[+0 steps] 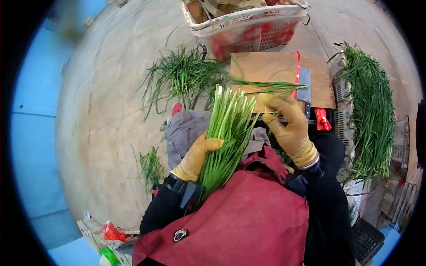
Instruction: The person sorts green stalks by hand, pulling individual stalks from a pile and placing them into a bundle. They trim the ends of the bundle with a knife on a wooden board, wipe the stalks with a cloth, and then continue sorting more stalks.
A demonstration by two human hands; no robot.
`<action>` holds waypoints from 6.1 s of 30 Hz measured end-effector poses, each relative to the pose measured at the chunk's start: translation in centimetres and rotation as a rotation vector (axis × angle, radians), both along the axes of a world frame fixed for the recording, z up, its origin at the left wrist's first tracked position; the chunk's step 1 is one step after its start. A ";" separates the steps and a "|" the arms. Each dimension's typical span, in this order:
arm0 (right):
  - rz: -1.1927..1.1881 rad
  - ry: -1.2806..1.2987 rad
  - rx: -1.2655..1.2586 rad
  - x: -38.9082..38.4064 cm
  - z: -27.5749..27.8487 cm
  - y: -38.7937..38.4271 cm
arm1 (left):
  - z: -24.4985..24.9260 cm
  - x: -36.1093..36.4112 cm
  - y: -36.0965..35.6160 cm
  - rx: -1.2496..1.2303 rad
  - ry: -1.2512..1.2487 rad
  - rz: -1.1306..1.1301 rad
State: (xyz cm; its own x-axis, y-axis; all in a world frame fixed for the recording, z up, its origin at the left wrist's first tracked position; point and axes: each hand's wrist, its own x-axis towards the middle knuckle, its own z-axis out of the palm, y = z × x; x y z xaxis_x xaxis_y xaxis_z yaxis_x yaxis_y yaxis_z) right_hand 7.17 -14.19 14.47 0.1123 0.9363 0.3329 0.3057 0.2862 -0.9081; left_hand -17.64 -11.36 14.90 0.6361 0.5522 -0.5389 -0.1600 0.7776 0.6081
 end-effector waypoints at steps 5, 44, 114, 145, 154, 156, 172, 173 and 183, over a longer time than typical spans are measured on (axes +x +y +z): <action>0.466 0.799 -0.633 0.4 -5.2 -1.2 | 2.8 0.8 0.3 0.018 -0.131 0.026; 0.232 1.225 -0.188 9.1 -6.2 -5.2 | 19.8 2.9 6.3 1.812 1.240 -0.681; 0.545 0.269 -0.662 -6.6 -5.7 9.7 | 6.0 -15.2 -1.7 0.465 1.013 -0.372; 0.457 -0.452 -0.230 1.5 -10.5 2.4 | 7.1 -16.2 -2.2 0.315 1.045 -0.356; 0.443 -0.337 -0.402 -8.4 -13.0 5.4 | 7.4 -16.3 -2.4 0.330 1.096 -0.417; 0.288 -0.484 -0.399 -6.1 -13.4 5.4 | 6.8 -17.2 -2.4 0.290 1.125 -0.419; 0.451 -0.589 -0.043 -6.7 -9.0 2.4 | 6.6 -16.4 -2.7 0.372 1.137 -0.399; 0.466 -0.599 -0.063 -7.1 -9.5 2.5 | 6.4 -16.7 -2.8 0.382 1.129 -0.408; 0.289 -0.950 -0.505 1.6 -13.9 1.0 | 5.8 -17.3 -2.9 0.366 1.157 -0.443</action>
